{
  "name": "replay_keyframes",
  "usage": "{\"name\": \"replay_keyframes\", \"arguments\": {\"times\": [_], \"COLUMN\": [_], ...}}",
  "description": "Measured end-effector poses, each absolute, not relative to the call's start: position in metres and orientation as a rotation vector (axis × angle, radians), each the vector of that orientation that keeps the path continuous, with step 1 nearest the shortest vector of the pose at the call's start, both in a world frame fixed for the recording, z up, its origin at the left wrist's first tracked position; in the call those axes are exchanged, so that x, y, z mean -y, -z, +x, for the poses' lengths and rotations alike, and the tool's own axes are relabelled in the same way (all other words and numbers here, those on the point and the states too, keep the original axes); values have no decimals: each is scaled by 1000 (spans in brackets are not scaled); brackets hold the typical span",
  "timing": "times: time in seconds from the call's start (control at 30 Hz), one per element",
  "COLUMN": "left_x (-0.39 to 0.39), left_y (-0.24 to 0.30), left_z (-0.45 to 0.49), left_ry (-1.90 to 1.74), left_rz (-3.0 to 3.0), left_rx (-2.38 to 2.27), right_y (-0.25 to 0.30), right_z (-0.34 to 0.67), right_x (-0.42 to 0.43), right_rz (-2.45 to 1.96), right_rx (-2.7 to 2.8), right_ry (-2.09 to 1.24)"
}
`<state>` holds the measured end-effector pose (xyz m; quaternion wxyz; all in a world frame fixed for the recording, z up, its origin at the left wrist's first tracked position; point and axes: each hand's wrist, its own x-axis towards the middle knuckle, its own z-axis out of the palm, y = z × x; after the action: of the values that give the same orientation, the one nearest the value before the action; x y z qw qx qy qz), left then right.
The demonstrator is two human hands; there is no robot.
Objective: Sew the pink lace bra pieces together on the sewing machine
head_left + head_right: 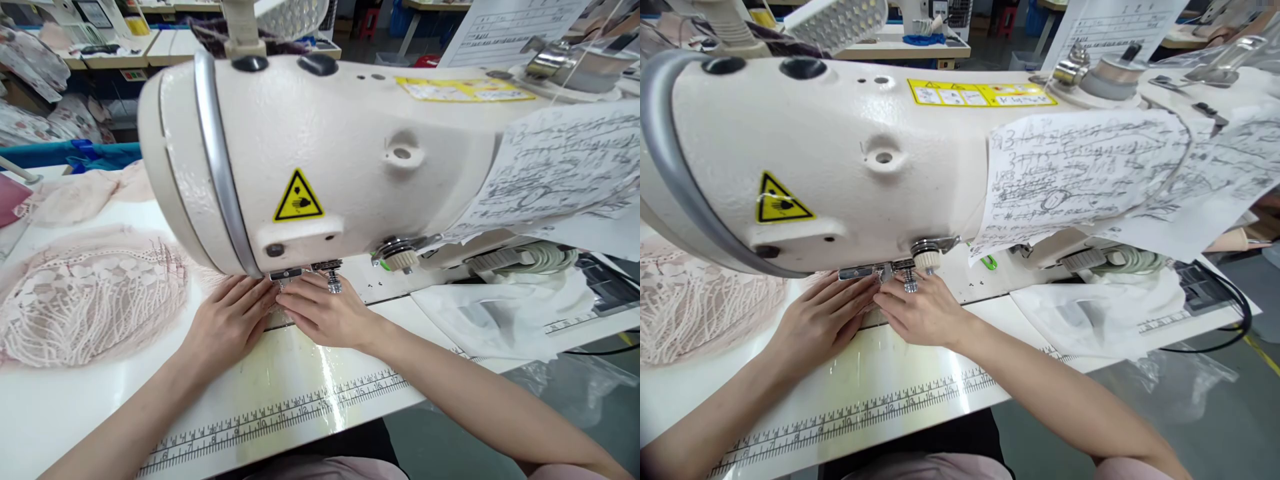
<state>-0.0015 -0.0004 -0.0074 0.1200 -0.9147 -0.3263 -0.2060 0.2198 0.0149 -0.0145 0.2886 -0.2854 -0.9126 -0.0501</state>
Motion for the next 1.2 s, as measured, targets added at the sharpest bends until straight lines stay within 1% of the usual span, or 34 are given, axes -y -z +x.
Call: {"name": "replay_keyframes", "arguments": {"times": [0.17, 0.4, 0.7, 1.2], "left_x": [0, 0, 0, 0], "left_y": [6, 5, 8, 7], "left_z": [-2, -3, -4, -2], "left_ry": [625, 550, 526, 471], "left_rz": [-2700, -2682, -2645, -2636], "left_rx": [978, 967, 1020, 1062], "right_y": [15, 13, 12, 11], "right_z": [221, 221, 223, 221], "right_x": [-14, -13, -11, -11], "right_rz": [-836, -813, -907, -886], "right_rx": [2471, 2526, 2599, 2569], "right_ry": [101, 111, 17, 49]}}
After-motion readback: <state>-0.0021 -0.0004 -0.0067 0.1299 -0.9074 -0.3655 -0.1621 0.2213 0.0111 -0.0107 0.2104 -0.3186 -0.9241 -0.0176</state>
